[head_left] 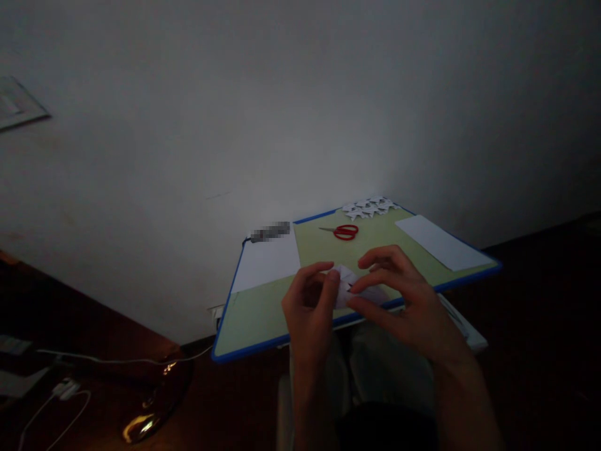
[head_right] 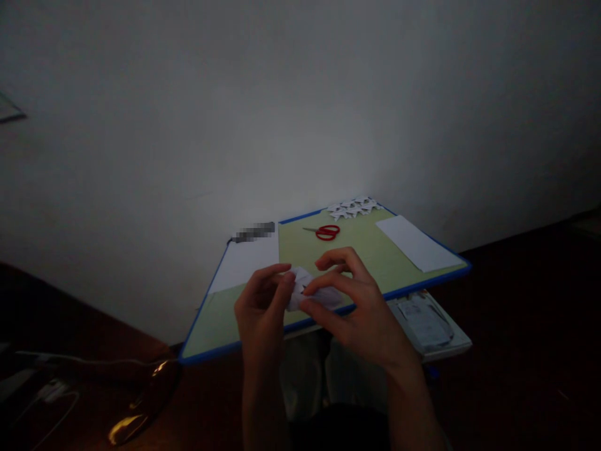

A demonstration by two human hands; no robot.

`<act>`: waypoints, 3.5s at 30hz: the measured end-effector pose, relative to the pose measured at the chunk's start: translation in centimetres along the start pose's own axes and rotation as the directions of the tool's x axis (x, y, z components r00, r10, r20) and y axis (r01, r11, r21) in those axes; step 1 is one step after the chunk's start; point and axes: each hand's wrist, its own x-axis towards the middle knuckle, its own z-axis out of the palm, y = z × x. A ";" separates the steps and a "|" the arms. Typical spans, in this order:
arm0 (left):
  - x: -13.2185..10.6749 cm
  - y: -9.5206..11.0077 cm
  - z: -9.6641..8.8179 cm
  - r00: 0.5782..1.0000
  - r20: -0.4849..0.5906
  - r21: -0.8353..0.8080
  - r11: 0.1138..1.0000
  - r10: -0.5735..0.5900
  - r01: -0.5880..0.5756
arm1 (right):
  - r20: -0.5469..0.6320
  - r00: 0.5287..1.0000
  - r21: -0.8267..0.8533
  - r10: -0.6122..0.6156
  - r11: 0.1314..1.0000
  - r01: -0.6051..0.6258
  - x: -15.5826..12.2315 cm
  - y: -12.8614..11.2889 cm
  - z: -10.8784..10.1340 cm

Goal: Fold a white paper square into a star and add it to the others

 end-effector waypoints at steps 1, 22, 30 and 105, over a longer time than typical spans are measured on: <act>0.0 0.0 0.0 1.000 -0.011 0.008 1.000 0.008 -0.008 | -0.014 1.000 -0.017 0.008 1.000 -0.008 0.1 0.0 0.1; 0.2 0.5 0.2 0.998 0.064 -0.072 0.997 -0.007 0.012 | 0.014 0.999 -0.030 0.045 0.999 -0.044 0.0 -0.2 0.4; 0.3 -0.2 0.5 0.998 -0.021 -0.063 0.996 -0.058 0.056 | -0.012 0.997 -0.013 0.074 0.997 -0.075 0.1 -0.5 0.8; -0.2 -0.7 0.7 0.998 -0.024 -0.169 0.984 -0.055 0.050 | -0.135 0.978 0.147 0.158 0.979 -0.138 0.5 -1.1 2.0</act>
